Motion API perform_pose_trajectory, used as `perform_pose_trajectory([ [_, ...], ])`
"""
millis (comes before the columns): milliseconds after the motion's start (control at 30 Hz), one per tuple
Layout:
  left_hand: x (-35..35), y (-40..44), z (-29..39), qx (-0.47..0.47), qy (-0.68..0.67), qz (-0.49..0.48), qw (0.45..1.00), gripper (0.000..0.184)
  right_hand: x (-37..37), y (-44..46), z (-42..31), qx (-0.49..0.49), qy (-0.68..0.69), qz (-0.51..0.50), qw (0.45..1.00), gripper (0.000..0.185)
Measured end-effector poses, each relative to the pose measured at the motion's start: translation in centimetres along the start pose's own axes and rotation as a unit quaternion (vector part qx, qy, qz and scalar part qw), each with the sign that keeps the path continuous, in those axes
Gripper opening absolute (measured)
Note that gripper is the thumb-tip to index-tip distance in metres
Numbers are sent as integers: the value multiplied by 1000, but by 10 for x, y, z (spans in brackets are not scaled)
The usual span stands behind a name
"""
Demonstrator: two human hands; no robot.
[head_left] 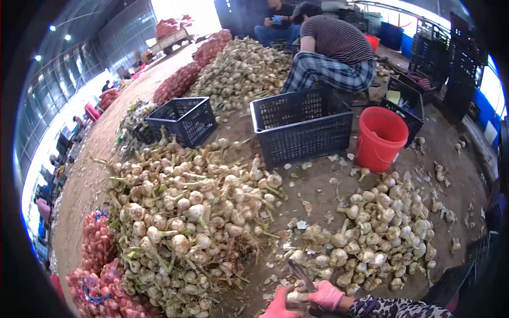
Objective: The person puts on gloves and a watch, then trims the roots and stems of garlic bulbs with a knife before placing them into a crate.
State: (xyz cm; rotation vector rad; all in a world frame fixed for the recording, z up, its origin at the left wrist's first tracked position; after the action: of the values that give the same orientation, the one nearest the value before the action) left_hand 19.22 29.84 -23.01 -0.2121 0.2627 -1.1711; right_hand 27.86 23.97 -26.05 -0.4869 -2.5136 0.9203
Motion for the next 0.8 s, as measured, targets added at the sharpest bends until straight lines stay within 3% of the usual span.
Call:
perform_pose_trajectory([
  [33, 4, -2, 1, 3, 0, -7, 1000, 90, -6, -1, 2, -2, 3, 7, 1000, 31],
  [100, 13, -8, 3, 35, -177, -27, 983, 94, -9, -1, 3, -11, 123, -6, 992, 27],
  [133, 17, -11, 0, 35, -176, -33, 983, 94, -10, -7, 0, -13, 125, -2, 992, 27],
  [200, 12, -10, 3, 18, -186, 7, 982, 94, -7, -21, -1, 80, 133, 15, 988, 26],
  [267, 7, -8, 20, 18, -149, 31, 988, 87, -12, -15, -4, 58, 130, 5, 990, 26],
  [333, -1, -11, 6, -144, -59, 60, 986, 78, -20, -5, 1, 25, 26, 3, 999, 29],
  [367, -8, -11, -5, -166, -37, 76, 983, 73, -19, -8, 1, 41, 40, 4, 998, 30],
  [400, -22, -10, -10, -77, 28, 124, 989, 68, -16, -9, -24, -117, -28, -16, 993, 33],
  [433, -44, -8, -21, -110, 162, 165, 967, 60, -18, -17, -49, -248, -251, 36, 935, 31],
  [500, -62, -2, -11, -81, 199, 206, 955, 54, -12, -19, -62, -314, -373, 33, 872, 22],
  [533, -65, -5, -23, -117, 153, 209, 959, 51, -5, -24, -64, -370, -395, 43, 840, 28],
  [567, -66, -2, -13, -108, 119, 211, 964, 60, 5, -27, -71, -387, -454, 48, 801, 32],
  [600, -61, -1, -22, -105, 24, 206, 973, 60, 8, -17, -59, -354, -485, 41, 799, 34],
  [667, -53, 6, -13, 28, 278, 144, 949, 65, 19, -9, -53, -334, -496, -3, 801, 32],
  [800, -50, 7, -39, -27, 118, 127, 984, 71, 26, -2, -44, -341, -507, -21, 792, 31],
])
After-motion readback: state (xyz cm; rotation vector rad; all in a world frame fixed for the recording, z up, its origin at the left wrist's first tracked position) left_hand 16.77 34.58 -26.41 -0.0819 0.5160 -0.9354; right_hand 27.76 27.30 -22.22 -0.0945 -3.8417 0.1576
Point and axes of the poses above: each hand's wrist, its own y-axis towards the middle knuckle, its own x-axis out of the palm, z = x × y, the point moved 10 cm from there along y, towards the middle knuckle, and after that the axes turned 12 degrees about y, right-handed, at the moved point
